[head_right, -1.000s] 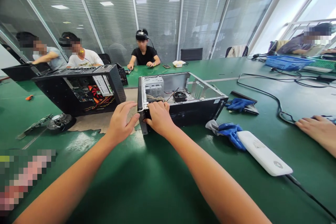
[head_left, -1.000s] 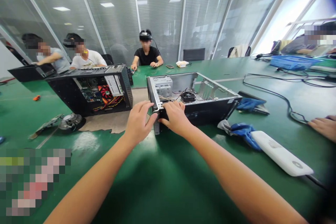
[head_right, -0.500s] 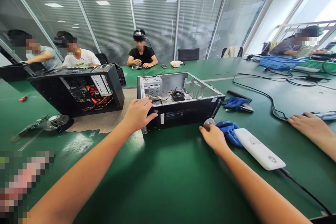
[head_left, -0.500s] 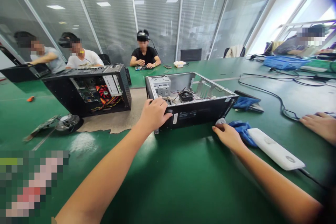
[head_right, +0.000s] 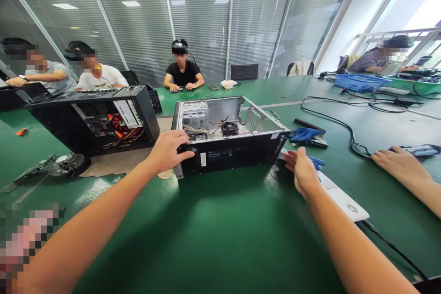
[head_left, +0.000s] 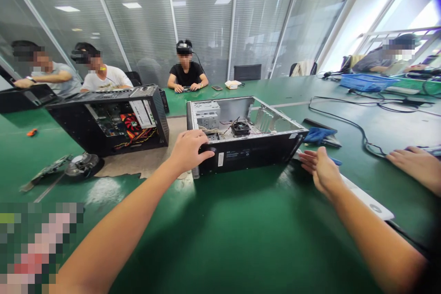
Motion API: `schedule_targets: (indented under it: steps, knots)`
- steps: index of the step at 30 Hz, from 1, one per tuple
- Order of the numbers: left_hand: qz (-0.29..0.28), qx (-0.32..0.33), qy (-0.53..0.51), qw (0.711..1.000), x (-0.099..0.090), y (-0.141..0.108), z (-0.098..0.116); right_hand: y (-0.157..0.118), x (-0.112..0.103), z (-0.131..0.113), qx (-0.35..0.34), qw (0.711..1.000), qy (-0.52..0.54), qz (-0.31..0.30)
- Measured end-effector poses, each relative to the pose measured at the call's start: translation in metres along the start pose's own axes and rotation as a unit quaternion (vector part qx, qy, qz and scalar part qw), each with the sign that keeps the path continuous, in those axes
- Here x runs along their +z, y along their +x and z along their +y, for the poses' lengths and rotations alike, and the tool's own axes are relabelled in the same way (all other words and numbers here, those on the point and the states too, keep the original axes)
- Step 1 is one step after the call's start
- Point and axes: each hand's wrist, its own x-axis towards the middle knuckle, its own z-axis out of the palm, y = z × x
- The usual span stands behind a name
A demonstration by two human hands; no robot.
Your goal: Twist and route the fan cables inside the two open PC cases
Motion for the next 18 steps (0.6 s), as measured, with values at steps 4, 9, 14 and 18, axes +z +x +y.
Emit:
schedule_targets:
  steps: [4, 9, 14, 18]
  knots:
    - [0.003, 0.015, -0.013, 1.000, -0.008, -0.015, -0.008, -0.012, -0.006, -0.033, 0.070, 0.977, 0.168, -0.109]
    - [-0.021, 0.027, -0.011, 0.999, -0.029, -0.037, -0.007, -0.010, -0.016, -0.061, 0.117, 0.963, 0.107, -0.216]
    - [-0.067, 0.023, -0.073, 0.995, -0.050, -0.036, 0.001, 0.001, -0.015, -0.098, 0.115, 0.964, 0.056, -0.233]
    - [0.040, -0.108, -0.148, 0.982, -0.044, -0.015, -0.019, 0.014, 0.002, -0.123, 0.055, 0.965, -0.057, -0.249]
